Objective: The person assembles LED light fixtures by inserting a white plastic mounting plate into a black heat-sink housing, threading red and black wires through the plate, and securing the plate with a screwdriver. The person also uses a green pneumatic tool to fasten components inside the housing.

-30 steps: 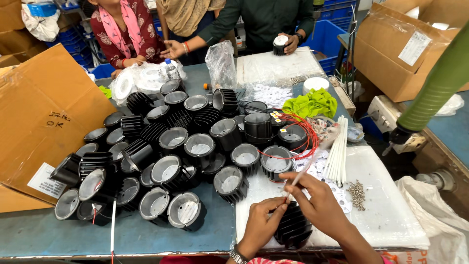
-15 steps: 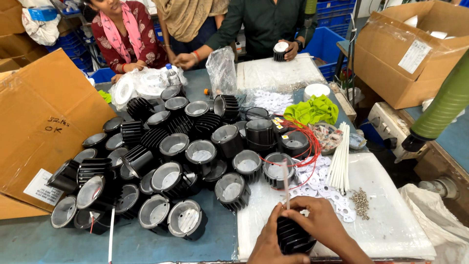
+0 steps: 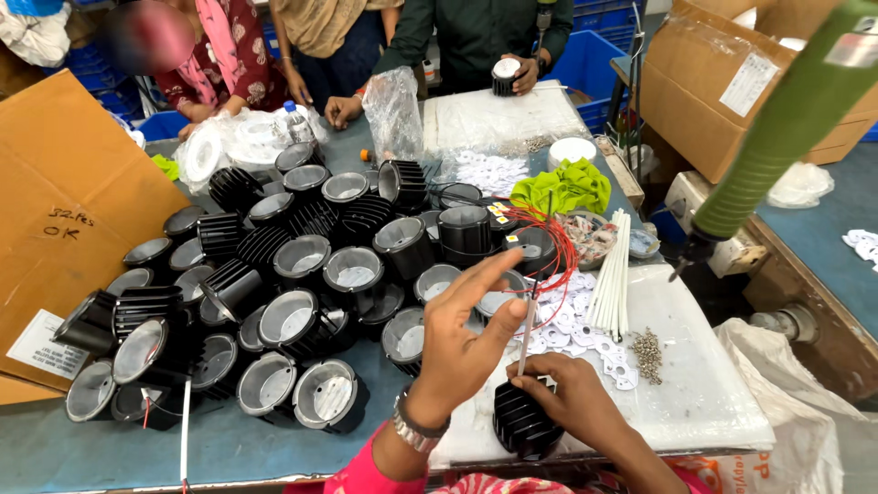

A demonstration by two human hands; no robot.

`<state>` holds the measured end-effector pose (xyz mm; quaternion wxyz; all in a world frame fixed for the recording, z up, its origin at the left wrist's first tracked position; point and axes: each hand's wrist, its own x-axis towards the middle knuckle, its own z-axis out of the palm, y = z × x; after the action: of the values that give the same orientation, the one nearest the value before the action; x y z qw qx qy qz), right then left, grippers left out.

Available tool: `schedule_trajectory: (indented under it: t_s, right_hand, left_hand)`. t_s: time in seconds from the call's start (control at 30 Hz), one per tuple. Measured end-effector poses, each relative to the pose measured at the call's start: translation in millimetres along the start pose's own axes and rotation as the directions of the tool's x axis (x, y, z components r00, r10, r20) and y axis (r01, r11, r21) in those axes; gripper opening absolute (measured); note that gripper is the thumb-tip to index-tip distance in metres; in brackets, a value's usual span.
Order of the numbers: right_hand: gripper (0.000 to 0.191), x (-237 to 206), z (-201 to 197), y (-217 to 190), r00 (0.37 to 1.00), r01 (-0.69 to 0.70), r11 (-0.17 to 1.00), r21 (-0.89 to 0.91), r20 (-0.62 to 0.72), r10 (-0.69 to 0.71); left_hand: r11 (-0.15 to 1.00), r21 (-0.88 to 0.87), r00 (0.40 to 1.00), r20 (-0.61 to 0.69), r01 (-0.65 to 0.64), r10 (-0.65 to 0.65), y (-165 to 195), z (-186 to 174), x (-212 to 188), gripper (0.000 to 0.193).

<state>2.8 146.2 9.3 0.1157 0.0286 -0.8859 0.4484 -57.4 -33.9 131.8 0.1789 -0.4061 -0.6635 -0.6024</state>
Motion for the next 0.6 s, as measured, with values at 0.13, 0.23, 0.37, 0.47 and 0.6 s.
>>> schedule_trajectory:
  t_s: [0.13,0.23,0.37,0.47,0.6]
  right_hand:
    - [0.023,-0.6,-4.3,-3.2,0.999,-0.039,0.999,0.001,0.021,0.039]
    - [0.023,0.4,-7.0,-5.7,0.995,-0.094,0.994,-0.048,0.040,0.096]
    - [0.022,-1.7,-10.7,-6.8,0.999,-0.024,1.000,-0.005,0.041,0.024]
    - [0.020,-4.3,-11.4,-4.5,0.942,0.327,0.944,0.045,-0.098,-0.321]
    - [0.019,-1.9,-9.0,1.1,0.998,0.031,0.999,0.032,-0.055,-0.029]
  left_hand:
    - [0.998,-0.054,0.996,0.070,-0.045,0.049,24.1,2.2,15.0,0.029]
    - [0.998,-0.050,0.996,0.072,-0.041,0.045,31.8,7.3,15.7,0.020]
    - [0.993,-0.029,0.992,0.063,-0.110,0.112,35.9,12.2,15.5,0.010]
    - [0.992,-0.033,0.992,0.019,-0.122,0.123,37.7,16.0,14.7,0.009]
    - [0.989,-0.014,0.989,-0.020,-0.148,0.148,36.5,18.7,14.3,0.010]
